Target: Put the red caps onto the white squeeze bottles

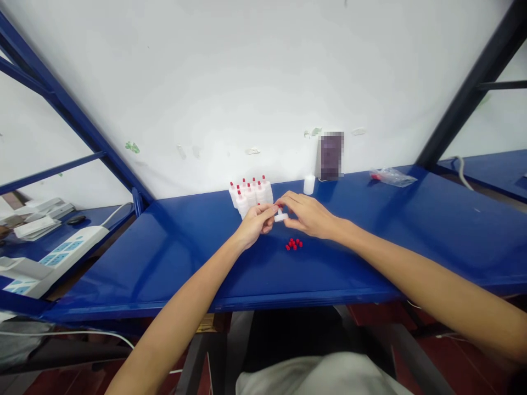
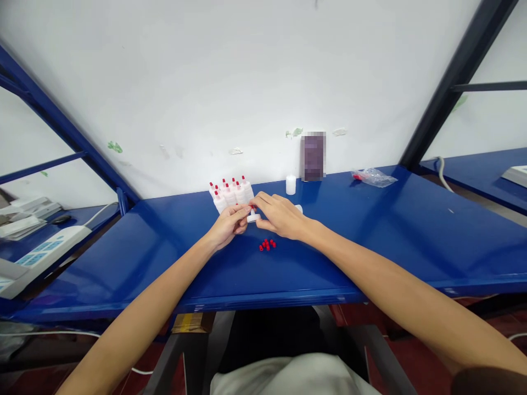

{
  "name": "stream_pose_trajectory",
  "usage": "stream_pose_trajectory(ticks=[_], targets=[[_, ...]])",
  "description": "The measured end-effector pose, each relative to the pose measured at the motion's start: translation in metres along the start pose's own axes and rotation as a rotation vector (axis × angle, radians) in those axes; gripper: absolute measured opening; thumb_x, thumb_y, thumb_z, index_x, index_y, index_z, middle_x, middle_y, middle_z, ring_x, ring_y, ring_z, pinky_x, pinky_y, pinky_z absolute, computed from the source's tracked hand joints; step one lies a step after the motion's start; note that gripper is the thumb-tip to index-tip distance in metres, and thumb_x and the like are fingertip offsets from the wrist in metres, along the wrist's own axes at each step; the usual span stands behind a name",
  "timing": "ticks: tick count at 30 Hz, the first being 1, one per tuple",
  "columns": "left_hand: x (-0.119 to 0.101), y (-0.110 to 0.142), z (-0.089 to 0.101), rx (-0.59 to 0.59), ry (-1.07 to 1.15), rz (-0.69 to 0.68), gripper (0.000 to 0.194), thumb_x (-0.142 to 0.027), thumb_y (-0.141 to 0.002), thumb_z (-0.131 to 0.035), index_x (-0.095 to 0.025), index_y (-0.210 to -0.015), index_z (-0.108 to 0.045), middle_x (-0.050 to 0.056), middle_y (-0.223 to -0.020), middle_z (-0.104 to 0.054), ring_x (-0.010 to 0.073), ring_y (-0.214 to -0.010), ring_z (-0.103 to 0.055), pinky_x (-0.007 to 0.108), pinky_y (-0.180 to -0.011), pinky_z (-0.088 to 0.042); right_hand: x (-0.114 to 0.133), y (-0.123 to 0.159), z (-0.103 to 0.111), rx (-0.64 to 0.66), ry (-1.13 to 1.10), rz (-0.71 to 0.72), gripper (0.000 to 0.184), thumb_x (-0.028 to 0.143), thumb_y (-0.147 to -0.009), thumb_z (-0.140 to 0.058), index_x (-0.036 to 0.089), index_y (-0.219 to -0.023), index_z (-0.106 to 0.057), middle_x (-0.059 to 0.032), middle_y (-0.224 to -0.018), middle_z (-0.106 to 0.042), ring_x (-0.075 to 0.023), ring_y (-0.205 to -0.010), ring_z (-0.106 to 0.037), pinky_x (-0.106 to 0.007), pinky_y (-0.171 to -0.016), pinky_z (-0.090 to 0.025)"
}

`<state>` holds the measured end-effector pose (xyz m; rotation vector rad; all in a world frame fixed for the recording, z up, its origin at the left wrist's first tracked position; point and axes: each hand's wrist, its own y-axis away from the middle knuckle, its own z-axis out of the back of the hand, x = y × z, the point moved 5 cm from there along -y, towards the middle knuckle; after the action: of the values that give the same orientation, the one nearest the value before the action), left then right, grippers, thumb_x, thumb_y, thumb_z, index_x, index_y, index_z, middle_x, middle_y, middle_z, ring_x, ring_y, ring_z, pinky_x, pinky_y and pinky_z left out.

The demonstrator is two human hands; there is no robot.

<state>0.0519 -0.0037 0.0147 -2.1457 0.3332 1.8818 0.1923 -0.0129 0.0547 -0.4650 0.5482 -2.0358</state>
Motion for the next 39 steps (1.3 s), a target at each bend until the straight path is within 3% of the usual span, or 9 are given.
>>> stream_pose_trajectory(ticks=[5, 8, 10, 12, 17, 24, 29, 34, 39], targets=[[-0.008, -0.001, 0.005, -0.084, -0.083, -0.090, 0.038, -0.050, -0.075, -0.071, -0.015, -0.087, -0.062, -0.010, -0.047, -0.032, 0.0027, -0.038, -0.023, 0.019, -0.041, -0.015, -0.002, 0.001, 0.002, -0.004, -0.006, -0.010, 0.036, 0.028, -0.091, -0.057, 0.019, -0.126, -0.052, -0.0072, -0.100, -0.065, -0.0207, -0.080, -0.060, -0.034, -0.074, -0.044], [-0.029, 0.007, 0.021, -0.351, -0.335, -0.323, 0.030, -0.045, -0.079, -0.067, -0.017, -0.087, -0.063, -0.008, -0.048, -0.043, 0.0052, -0.041, -0.034, 0.020, -0.044, -0.025, -0.011, 0.001, 0.006, -0.019, 0.025, -0.083, 0.047, 0.038, -0.094, -0.053, 0.018, -0.137, -0.047, -0.0051, -0.090, -0.068, -0.0214, -0.078, -0.060, -0.035, -0.076, -0.042], [-0.043, 0.016, 0.029, -0.539, -0.556, -0.452, 0.024, -0.041, -0.081, -0.065, -0.018, -0.089, -0.065, -0.005, -0.053, -0.053, 0.0073, -0.046, -0.045, 0.020, -0.049, -0.034, -0.022, 0.002, 0.010, -0.041, 0.103, -0.147, 0.036, 0.036, -0.096, -0.049, 0.017, -0.125, -0.059, -0.0053, -0.081, -0.068, -0.0222, -0.075, -0.060, -0.035, -0.075, -0.040], [-0.049, 0.020, 0.033, -0.625, -0.735, -0.479, 0.021, -0.038, -0.083, -0.063, -0.019, -0.092, -0.066, -0.003, -0.058, -0.060, 0.0092, -0.050, -0.053, 0.021, -0.054, -0.039, -0.034, 0.003, 0.013, -0.067, 0.180, -0.209, 0.028, 0.031, -0.095, -0.047, 0.017, -0.105, -0.069, -0.0061, -0.074, -0.068, -0.0229, -0.075, -0.060, -0.036, -0.075, -0.037], [-0.038, 0.015, 0.030, -0.512, -0.998, -0.360, 0.024, -0.038, -0.090, -0.056, -0.020, -0.099, -0.068, -0.001, -0.061, -0.066, 0.0136, -0.056, -0.062, 0.023, -0.063, -0.043, -0.063, 0.009, 0.019, -0.089, 0.213, -0.402, 0.026, 0.028, -0.090, -0.049, 0.017, -0.086, -0.073, -0.0031, -0.061, -0.066, -0.0185, -0.060, -0.058, -0.037, -0.078, -0.036], [-0.031, 0.013, 0.031, -0.546, -1.388, -0.241, 0.032, -0.038, -0.097, -0.046, -0.025, -0.117, -0.068, 0.004, -0.077, -0.074, 0.0219, -0.075, -0.069, 0.028, -0.071, -0.043, -0.072, 0.013, 0.020, 0.073, 0.173, -0.571, 0.030, 0.031, -0.087, -0.048, 0.016, -0.096, -0.072, -0.0072, -0.077, -0.072, -0.0202, -0.070, -0.064, -0.029, -0.061, -0.039], [-0.032, 0.013, 0.033, -0.575, -1.340, -0.258, 0.032, -0.040, -0.097, -0.046, -0.025, -0.113, -0.068, 0.003, -0.075, -0.073, 0.0215, -0.074, -0.069, 0.028, -0.071, -0.042, -0.070, 0.015, 0.012, 0.210, 0.319, -0.528, 0.037, 0.036, -0.084, -0.051, 0.018, -0.113, -0.069, -0.0111, -0.113, -0.069, -0.0263, -0.090, -0.064, -0.033, -0.069, -0.041], [-0.031, 0.012, 0.036, -0.586, -1.282, -0.282, 0.033, -0.040, -0.096, -0.047, -0.023, -0.112, -0.070, 0.003, -0.070, -0.072, 0.0199, -0.069, -0.067, 0.028, -0.071, -0.043, -0.071, 0.015, 0.003, 0.297, 0.356, -0.495, 0.033, 0.031, -0.088, -0.047, 0.019, -0.109, -0.070, -0.0113, -0.099, -0.072, -0.0280, -0.095, -0.063, -0.037, -0.078, -0.040], [-0.032, 0.011, 0.038, -0.619, -1.271, -0.261, 0.034, -0.040, -0.094, -0.049, -0.021, -0.109, -0.072, 0.005, -0.071, -0.072, 0.0198, -0.067, -0.067, 0.028, -0.072, -0.043, -0.067, 0.013, 0.002, 0.295, 0.317, -0.462, 0.025, 0.028, -0.088, -0.050, 0.020, -0.099, -0.071, -0.0089, -0.093, -0.073, -0.0254, -0.090, -0.063, -0.035, -0.074, -0.036]])
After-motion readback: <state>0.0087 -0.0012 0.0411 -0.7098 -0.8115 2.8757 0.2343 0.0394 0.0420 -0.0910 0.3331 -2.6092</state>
